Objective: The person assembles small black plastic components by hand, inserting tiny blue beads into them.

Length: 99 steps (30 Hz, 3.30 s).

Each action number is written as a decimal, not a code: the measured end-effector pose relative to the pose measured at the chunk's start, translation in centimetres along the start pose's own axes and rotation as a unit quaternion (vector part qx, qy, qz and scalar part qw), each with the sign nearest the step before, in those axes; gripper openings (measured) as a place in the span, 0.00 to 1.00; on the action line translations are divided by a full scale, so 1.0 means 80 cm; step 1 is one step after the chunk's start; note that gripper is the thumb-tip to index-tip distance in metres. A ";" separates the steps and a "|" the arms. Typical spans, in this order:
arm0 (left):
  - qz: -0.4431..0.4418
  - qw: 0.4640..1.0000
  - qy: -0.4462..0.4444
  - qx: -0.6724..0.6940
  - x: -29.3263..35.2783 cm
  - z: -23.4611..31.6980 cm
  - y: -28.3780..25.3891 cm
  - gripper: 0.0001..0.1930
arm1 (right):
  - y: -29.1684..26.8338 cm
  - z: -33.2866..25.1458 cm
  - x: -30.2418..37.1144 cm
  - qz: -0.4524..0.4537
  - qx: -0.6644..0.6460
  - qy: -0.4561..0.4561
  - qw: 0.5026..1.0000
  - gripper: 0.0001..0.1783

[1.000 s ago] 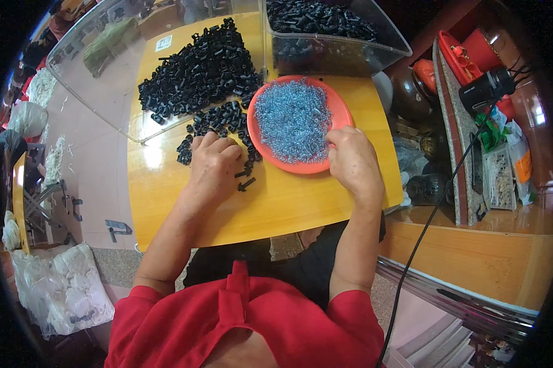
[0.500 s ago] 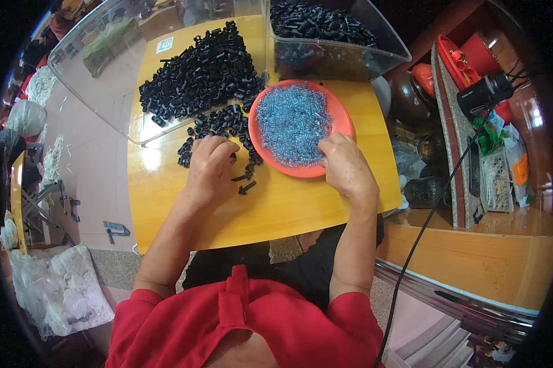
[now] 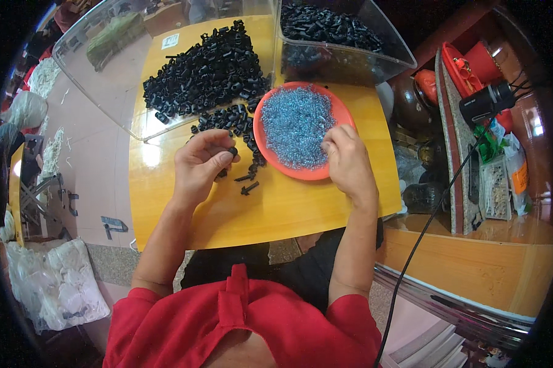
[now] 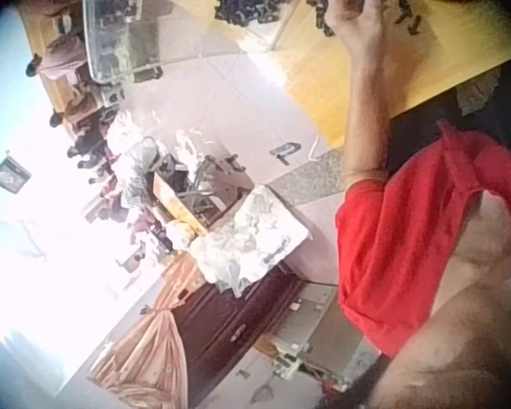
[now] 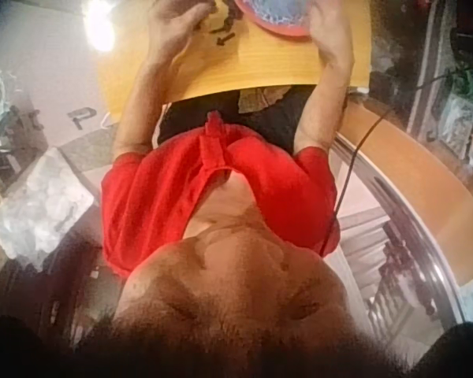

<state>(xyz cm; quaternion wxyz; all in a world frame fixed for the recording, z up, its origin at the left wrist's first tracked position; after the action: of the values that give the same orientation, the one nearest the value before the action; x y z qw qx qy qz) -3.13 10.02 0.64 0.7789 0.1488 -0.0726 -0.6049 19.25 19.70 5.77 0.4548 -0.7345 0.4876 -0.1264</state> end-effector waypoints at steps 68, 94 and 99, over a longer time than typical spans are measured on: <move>0.023 0.897 -0.055 0.438 -0.015 0.004 -0.054 0.09 | 0.113 -0.180 0.004 0.009 0.064 -0.250 0.966 0.06; -0.086 0.912 -0.173 0.361 0.018 -0.027 0.022 0.10 | 0.081 -0.095 0.009 -0.081 -0.402 0.094 0.907 0.07; -0.094 0.912 -0.205 0.343 0.023 -0.036 0.028 0.09 | 0.083 -0.099 0.015 -0.104 -0.451 0.110 0.880 0.08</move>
<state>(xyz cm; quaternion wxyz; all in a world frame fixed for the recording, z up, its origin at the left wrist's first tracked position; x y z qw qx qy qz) 0.27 9.13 -1.50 0.5877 0.2855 -0.4188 -0.6306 10.84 13.60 4.58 0.0023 -0.8879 0.4597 -0.0189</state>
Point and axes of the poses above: each hand's wrist, its own x-axis away from the middle knuckle, its own y-axis out of the palm, z = x × y, the point moved 10 cm from there along -x, towards the middle knuckle, and after that the axes turned 5 degrees about x, right-handed, at the moved point
